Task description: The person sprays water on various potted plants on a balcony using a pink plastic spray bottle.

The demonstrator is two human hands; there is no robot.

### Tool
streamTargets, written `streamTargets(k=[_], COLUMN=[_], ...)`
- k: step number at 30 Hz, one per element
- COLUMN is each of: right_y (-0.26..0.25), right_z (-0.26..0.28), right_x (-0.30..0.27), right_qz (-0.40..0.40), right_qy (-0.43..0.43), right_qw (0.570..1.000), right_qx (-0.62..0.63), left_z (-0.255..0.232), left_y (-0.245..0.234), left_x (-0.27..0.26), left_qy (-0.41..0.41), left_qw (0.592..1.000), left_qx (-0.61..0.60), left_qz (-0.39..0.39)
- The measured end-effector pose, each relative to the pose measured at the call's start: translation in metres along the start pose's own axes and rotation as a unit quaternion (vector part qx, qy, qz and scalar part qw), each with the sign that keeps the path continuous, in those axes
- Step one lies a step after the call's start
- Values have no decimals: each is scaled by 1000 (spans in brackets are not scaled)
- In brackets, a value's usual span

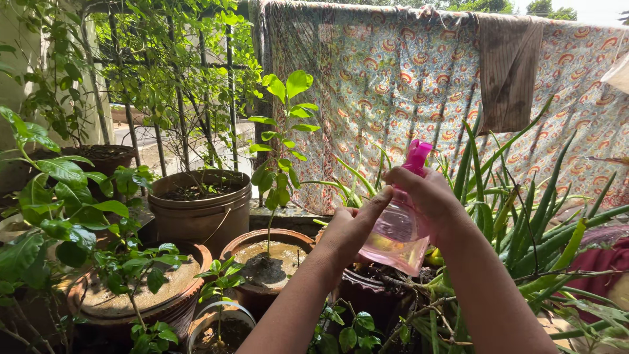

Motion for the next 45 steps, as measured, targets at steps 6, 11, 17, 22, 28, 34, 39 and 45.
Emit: streamTargets(k=[6, 11, 17, 22, 28, 34, 39, 45], right_y=[-21, -30, -41, -55, -80, -103, -121, -129], right_z=[6, 15, 31, 53, 78, 87, 95, 99], right_x=[-5, -11, -18, -23, -41, -58, -62, -73], right_qz=[-20, -35, -50, -53, -76, -79, -92, -122], right_qy=[-11, 0, -8, -27, -49, -3, -16, -15], right_qw=[999, 998, 997, 996, 991, 993, 986, 983], right_qx=[-45, -51, -61, -68, -102, -87, -135, -140], left_z=[4, 3, -7, -27, -45, -43, -44, -49], left_y=[21, 39, 55, 68, 94, 123, 141, 152], left_x=[-1, -2, 2, -5, -15, -13, -17, -23], left_qy=[33, 69, 96, 125, 139, 121, 155, 84], left_qw=[999, 997, 994, 991, 990, 992, 987, 994], left_qx=[23, 3, -2, -24, -5, 20, -45, -57], left_qz=[21, -23, -46, -32, -32, -30, 2, 39])
Point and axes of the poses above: each hand's wrist, its own x-axis towards the middle knuckle, its own y-axis out of the palm, z = x × y, the point moved 1 cm from there along x, towards the middle knuckle
